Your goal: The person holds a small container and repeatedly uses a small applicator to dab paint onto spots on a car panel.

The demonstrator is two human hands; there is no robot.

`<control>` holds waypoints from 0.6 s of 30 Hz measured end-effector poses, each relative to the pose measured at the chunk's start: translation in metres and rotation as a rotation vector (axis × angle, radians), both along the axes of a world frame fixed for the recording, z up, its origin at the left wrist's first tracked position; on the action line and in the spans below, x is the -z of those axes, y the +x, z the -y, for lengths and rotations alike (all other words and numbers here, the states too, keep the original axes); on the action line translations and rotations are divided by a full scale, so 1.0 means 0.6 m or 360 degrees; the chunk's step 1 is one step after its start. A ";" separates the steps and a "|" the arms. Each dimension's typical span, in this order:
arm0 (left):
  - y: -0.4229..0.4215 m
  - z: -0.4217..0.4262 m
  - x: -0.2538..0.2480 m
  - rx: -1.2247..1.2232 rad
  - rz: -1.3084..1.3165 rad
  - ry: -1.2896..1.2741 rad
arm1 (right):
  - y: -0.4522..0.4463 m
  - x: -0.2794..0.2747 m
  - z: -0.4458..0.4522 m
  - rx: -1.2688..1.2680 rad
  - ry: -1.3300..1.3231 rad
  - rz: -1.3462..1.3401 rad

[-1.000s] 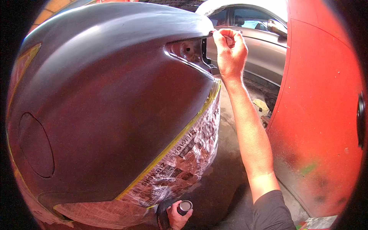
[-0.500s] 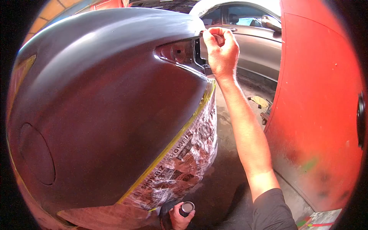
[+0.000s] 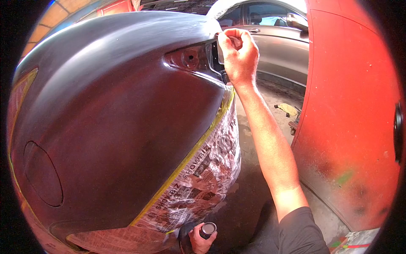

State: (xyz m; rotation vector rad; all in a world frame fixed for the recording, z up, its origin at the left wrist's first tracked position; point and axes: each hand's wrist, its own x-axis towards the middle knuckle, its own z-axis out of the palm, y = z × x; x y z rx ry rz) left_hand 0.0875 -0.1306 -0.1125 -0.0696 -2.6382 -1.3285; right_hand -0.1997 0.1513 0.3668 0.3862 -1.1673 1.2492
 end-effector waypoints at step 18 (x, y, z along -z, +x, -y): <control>-0.006 0.001 0.005 0.0004 -0.0003 0.0051 | -0.037 0.004 -0.006 -0.0184 -0.0145 -0.0118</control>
